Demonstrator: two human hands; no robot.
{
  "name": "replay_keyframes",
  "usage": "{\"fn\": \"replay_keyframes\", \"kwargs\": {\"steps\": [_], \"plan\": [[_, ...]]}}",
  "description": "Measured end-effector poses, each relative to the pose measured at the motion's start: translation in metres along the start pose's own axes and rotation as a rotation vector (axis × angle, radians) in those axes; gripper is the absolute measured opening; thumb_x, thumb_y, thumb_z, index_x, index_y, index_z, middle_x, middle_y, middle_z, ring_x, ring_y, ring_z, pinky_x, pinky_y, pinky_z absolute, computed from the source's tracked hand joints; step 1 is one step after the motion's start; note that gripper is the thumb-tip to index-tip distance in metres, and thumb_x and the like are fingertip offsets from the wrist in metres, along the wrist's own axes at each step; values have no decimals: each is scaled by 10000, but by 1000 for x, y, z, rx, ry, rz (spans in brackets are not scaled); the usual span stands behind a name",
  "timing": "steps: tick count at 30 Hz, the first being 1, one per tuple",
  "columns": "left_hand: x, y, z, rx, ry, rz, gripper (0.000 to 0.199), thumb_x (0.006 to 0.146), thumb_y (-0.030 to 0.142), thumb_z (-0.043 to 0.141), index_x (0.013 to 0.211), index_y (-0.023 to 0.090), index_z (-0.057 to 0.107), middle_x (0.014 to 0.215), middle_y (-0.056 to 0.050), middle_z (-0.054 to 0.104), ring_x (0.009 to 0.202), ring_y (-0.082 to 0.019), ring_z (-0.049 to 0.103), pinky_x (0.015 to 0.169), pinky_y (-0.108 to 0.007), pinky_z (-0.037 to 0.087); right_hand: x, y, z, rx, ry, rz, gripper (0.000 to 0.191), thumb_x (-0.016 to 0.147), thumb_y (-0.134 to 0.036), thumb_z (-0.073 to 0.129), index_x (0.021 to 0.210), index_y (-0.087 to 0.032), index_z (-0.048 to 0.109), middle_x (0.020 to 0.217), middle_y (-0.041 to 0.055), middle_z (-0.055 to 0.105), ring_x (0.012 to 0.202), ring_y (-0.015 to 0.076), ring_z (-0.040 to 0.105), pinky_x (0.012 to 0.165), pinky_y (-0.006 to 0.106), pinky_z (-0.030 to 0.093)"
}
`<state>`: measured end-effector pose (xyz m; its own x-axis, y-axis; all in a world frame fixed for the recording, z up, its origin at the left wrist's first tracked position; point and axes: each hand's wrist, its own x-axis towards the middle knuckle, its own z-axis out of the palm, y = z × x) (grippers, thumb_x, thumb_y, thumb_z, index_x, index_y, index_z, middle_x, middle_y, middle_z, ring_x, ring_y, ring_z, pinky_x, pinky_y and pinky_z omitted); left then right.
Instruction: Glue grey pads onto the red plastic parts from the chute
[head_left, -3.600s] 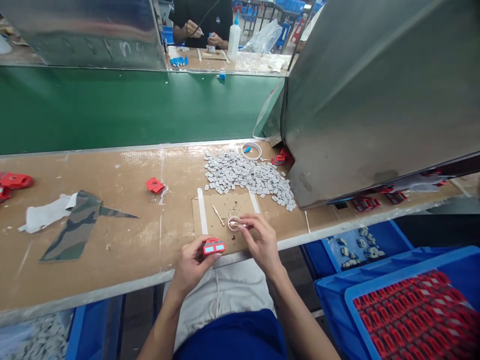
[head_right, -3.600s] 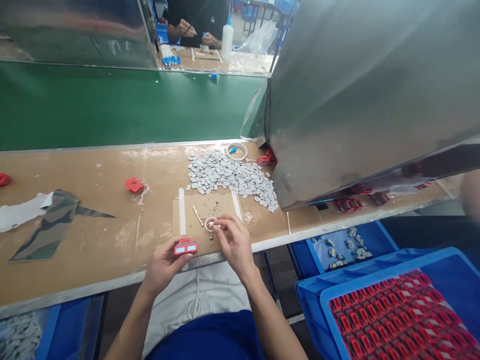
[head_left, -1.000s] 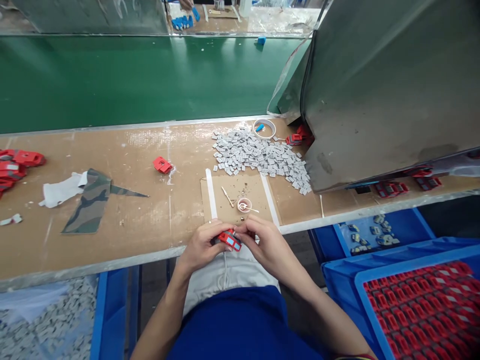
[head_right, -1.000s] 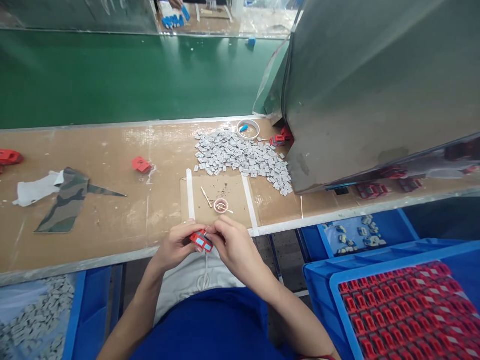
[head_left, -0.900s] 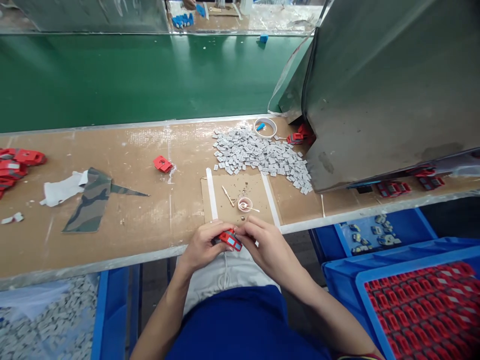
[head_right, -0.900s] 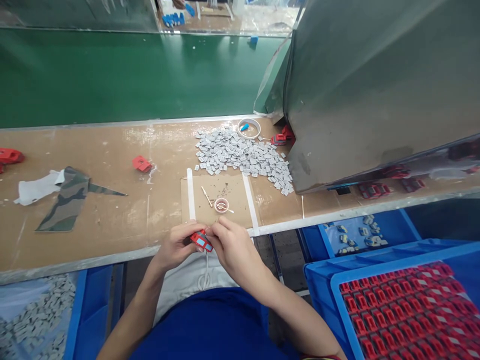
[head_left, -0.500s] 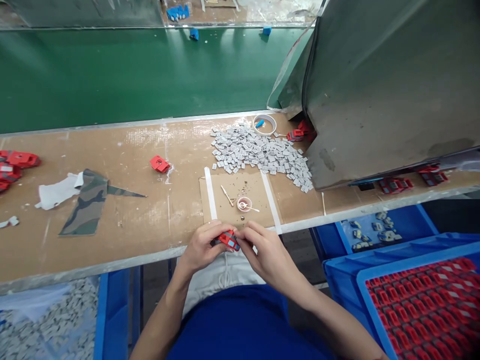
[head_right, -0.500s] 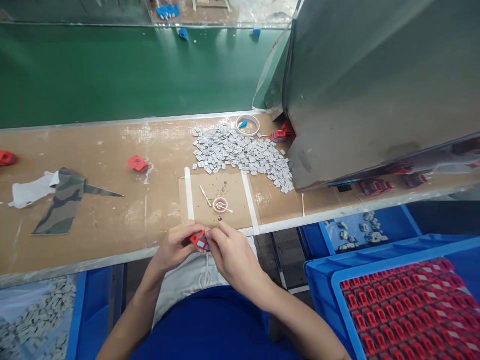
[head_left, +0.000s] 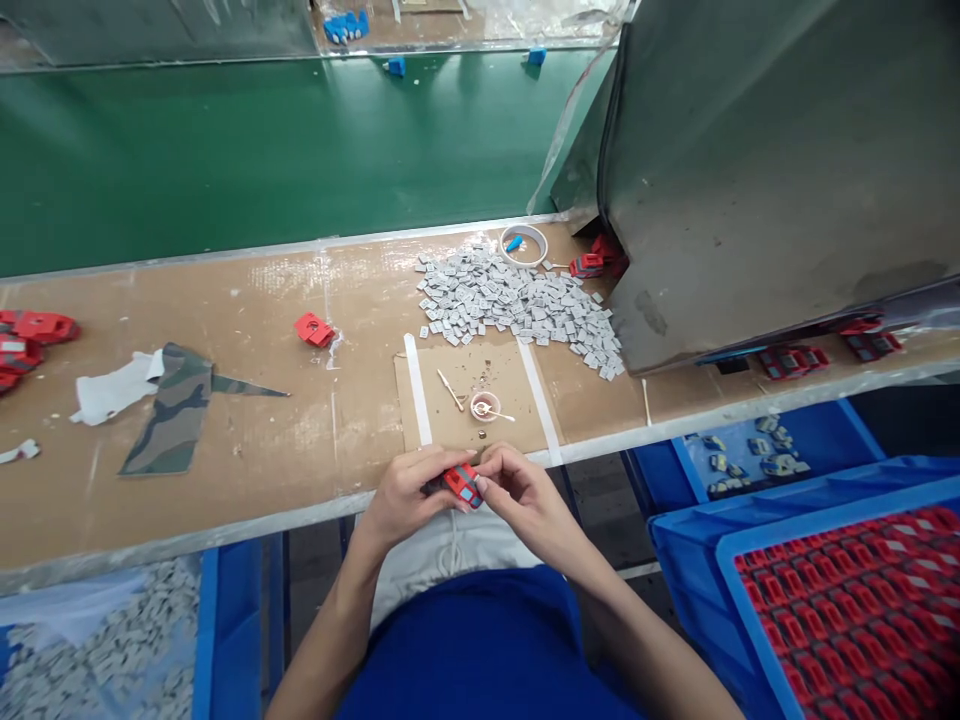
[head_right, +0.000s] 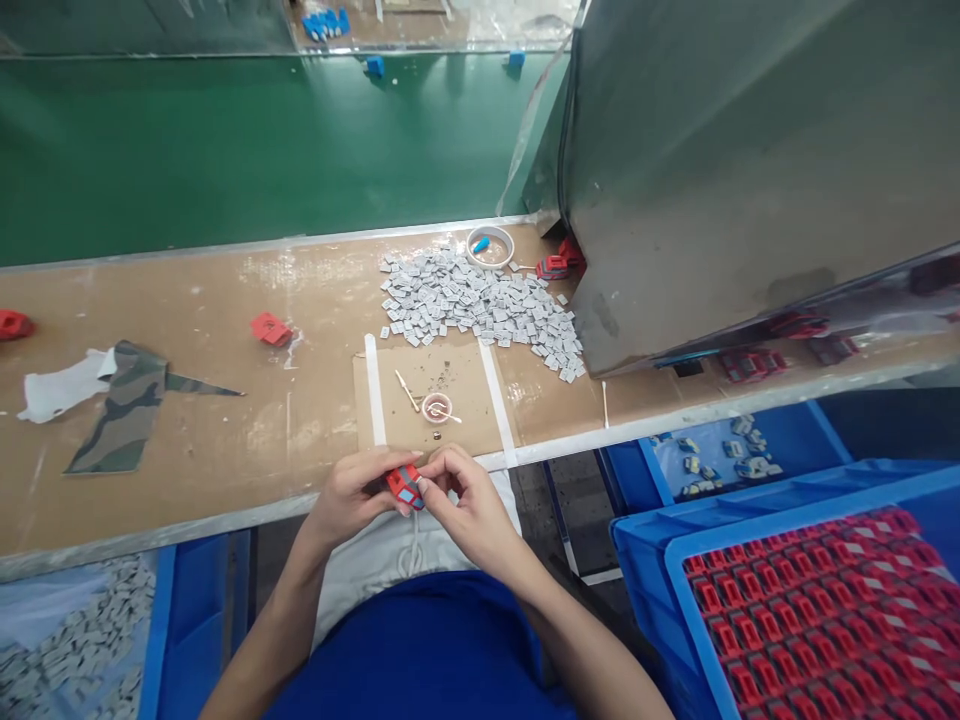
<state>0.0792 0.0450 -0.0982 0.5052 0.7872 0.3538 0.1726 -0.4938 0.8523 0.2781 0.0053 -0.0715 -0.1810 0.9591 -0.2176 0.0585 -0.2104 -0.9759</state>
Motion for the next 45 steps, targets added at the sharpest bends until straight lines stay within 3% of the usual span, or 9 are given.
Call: {"fn": "replay_keyframes", "kwargs": {"steps": [8,12,17,21,25,29,32,37,45], "plan": [[-3,-3,-3,40,-72,60,323,1010,401,603,1180,157,730,911,-109,795,770,-179,736,704,-266,568,3,-1,-2,160,-133,174,449,861,-613,723,777,-198,572,680,-32,518,621,116,420,575,240,352],[-5,-3,-6,69,-79,103,280,1037,361,569,1165,165,721,880,-96,785,741,-171,719,672,-261,561,5,-7,4,255,-167,176,500,840,-657,727,751,-211,518,677,-24,558,626,119,477,609,251,425],[-5,1,-3,130,-60,156,202,1039,270,555,1142,181,705,873,-88,783,739,-169,721,663,-265,578,0,-11,0,156,-149,153,450,888,-604,707,759,-199,558,626,-57,439,569,98,361,549,230,350],[-10,10,6,160,97,111,204,1015,305,601,1180,196,648,952,-94,793,819,-186,763,718,-279,619,-9,-10,-1,73,11,61,355,898,-524,738,1025,-199,674,801,-9,556,714,129,511,662,246,452],[-20,22,14,207,241,38,290,982,234,640,1269,217,605,1042,-92,791,928,-197,777,806,-290,637,-16,-3,9,233,-51,25,358,947,-489,700,1202,-243,651,1088,61,679,1009,198,665,896,321,551],[-22,41,5,90,154,-39,375,973,307,685,1330,226,608,1198,-121,764,1129,-224,740,962,-332,614,-19,-4,10,154,-6,-121,300,970,-398,698,1234,-258,674,1124,71,672,1040,204,682,916,331,567],[-17,56,-6,-49,120,-125,267,980,328,679,1228,231,686,1292,-130,725,1225,-245,696,1031,-375,585,-20,-11,4,-60,36,-247,312,968,-315,707,1276,-271,682,1082,67,663,988,196,669,871,325,573],[-7,66,-7,-105,212,-249,109,952,171,690,1032,218,746,1167,-100,753,1138,-214,723,973,-331,601,-16,-23,2,-206,48,-381,352,958,-222,703,1301,-275,645,1124,74,643,1019,200,666,877,332,589],[-9,64,-9,-138,225,-185,125,908,116,727,956,225,766,1143,-74,735,1076,-174,726,946,-288,599,-12,-29,0,-267,-32,-481,328,957,-160,689,1264,-267,643,1125,71,636,1054,198,667,920,316,580]]}}
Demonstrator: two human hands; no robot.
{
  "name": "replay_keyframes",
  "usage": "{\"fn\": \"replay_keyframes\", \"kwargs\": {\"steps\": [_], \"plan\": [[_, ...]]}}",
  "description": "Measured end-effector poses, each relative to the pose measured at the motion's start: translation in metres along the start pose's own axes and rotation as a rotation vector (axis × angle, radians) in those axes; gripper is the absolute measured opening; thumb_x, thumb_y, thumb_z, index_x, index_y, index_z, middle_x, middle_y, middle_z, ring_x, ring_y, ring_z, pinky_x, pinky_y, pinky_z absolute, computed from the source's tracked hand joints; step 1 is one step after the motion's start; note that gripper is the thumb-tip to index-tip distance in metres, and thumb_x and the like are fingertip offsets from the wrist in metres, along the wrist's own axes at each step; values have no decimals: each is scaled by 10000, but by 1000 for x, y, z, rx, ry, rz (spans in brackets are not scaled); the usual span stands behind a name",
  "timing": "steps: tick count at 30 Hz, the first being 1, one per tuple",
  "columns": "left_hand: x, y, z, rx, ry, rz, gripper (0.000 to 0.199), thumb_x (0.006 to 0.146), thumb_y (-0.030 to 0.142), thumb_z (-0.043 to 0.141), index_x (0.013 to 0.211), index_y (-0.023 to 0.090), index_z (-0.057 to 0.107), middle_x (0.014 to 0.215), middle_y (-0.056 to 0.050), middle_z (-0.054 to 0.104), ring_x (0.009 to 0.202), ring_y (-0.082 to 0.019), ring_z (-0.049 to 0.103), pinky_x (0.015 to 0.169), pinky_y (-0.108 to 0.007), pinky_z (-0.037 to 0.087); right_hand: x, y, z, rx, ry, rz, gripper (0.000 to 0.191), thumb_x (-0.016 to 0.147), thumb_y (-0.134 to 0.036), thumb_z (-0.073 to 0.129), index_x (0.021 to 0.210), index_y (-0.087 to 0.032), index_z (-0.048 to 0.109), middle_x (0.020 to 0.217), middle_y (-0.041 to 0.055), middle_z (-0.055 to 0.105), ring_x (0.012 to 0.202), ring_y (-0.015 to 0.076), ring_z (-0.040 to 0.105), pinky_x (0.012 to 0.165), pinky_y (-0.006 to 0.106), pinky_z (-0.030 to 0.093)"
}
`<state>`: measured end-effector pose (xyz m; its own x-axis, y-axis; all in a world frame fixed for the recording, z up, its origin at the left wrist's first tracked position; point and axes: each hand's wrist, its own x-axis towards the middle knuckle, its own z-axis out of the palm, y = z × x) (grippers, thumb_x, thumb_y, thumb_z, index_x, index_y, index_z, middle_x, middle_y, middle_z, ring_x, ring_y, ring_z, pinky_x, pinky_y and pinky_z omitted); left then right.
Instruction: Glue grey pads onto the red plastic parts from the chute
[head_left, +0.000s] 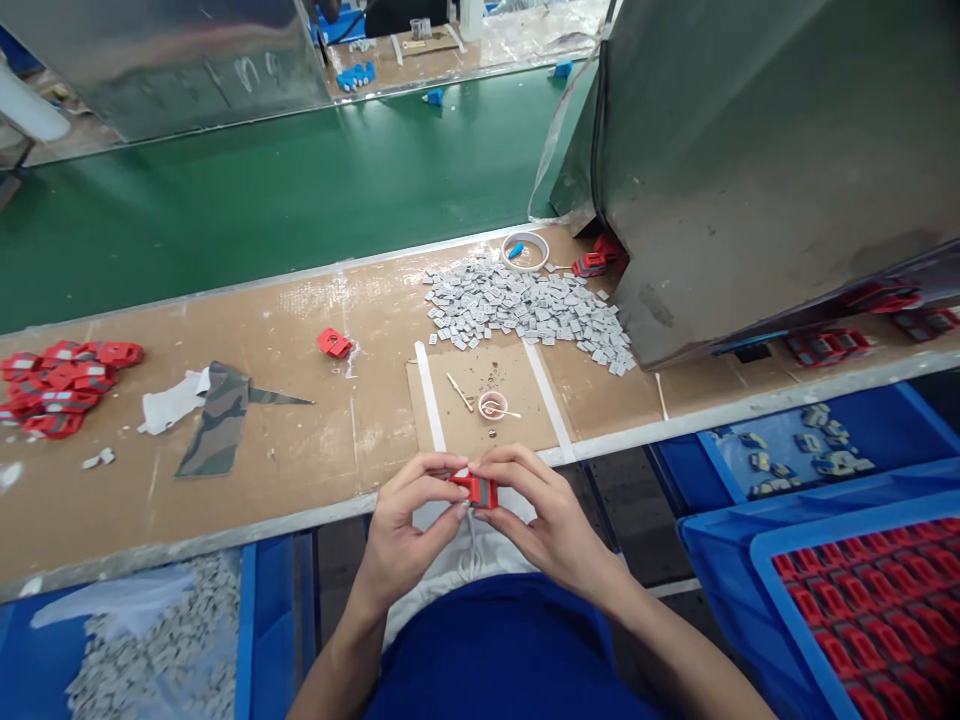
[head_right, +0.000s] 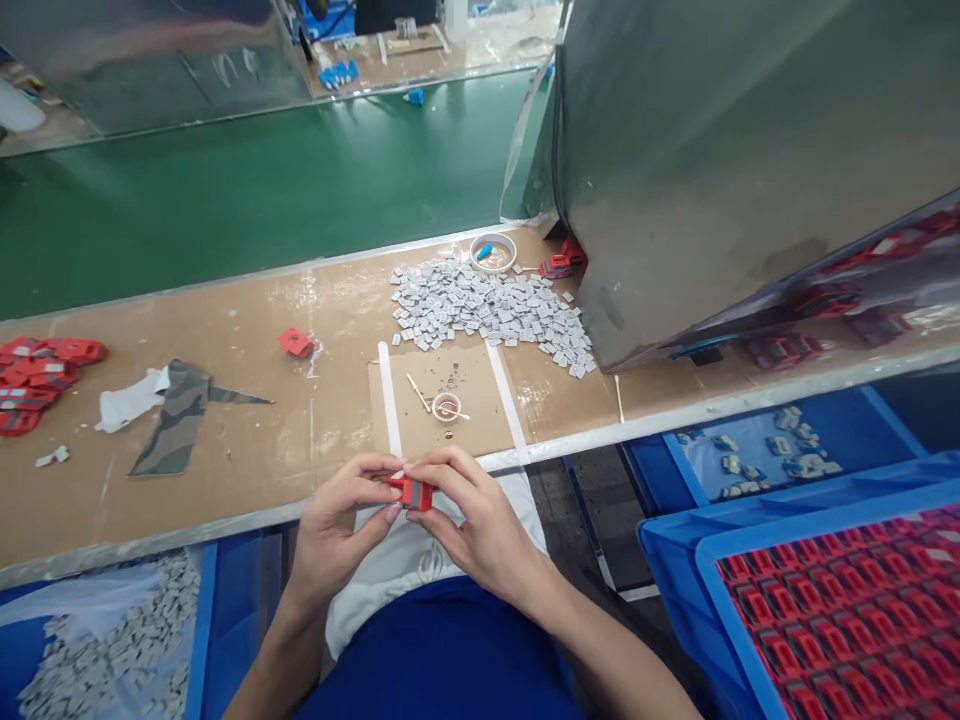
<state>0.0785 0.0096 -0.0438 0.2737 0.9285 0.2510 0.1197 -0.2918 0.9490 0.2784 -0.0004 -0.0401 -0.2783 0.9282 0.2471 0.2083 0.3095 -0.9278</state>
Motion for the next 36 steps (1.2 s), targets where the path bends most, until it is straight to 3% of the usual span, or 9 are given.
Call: {"fn": "replay_keyframes", "kwargs": {"steps": [4,8,12,15,18,23,29,36], "plan": [[-1,3,-5,41,-30,34,125,904,108,730,946,220,769,1092,-65,732,1019,-160,737,906,-261,603,-2,0,0,-13,-43,-59,358,980,-140,647,1307,-283,617,1122,71,632,1050,186,671,903,293,579],[2,6,-8,118,-83,46,122,926,108,704,949,211,764,1079,-80,736,1024,-181,740,905,-287,608,-9,11,11,68,44,-40,282,974,-192,674,1242,-265,624,1110,80,630,1054,196,664,919,324,575],[2,3,-6,87,-138,68,273,951,206,708,1221,246,704,1242,-122,735,1179,-237,706,998,-374,603,-18,19,24,366,188,118,247,965,-343,705,1180,-261,614,1159,89,592,1082,200,665,905,329,591],[-1,-4,-2,90,-107,64,447,956,272,713,1390,259,607,1335,-132,721,1263,-254,677,1066,-406,579,-19,16,26,515,196,202,293,963,-371,707,1214,-275,589,1198,85,600,1089,191,682,929,326,594],[-3,-9,0,216,-80,102,426,978,246,678,1399,254,614,1294,-124,748,1193,-245,718,1019,-377,607,-16,9,22,375,197,195,303,982,-329,672,1267,-282,580,1253,105,618,1164,217,668,976,370,586],[0,-4,-2,360,-131,200,375,975,278,679,1341,205,645,1169,-135,768,1067,-237,756,927,-337,640,-12,-4,7,-29,184,82,98,994,-229,618,1049,-248,696,1186,114,657,1165,243,661,981,397,566],[5,1,-2,366,-225,224,299,1002,276,631,1286,189,664,1092,-134,766,987,-228,760,858,-316,643,-14,-3,-2,19,36,133,102,1003,-197,595,912,-222,633,1070,85,655,998,193,678,878,321,556],[-3,-6,7,256,-269,228,296,1008,319,611,1277,219,685,1046,-126,771,935,-227,772,816,-275,645,-33,5,0,125,112,190,231,1010,-356,623,833,-206,633,968,79,646,938,197,667,853,336,554]]}}
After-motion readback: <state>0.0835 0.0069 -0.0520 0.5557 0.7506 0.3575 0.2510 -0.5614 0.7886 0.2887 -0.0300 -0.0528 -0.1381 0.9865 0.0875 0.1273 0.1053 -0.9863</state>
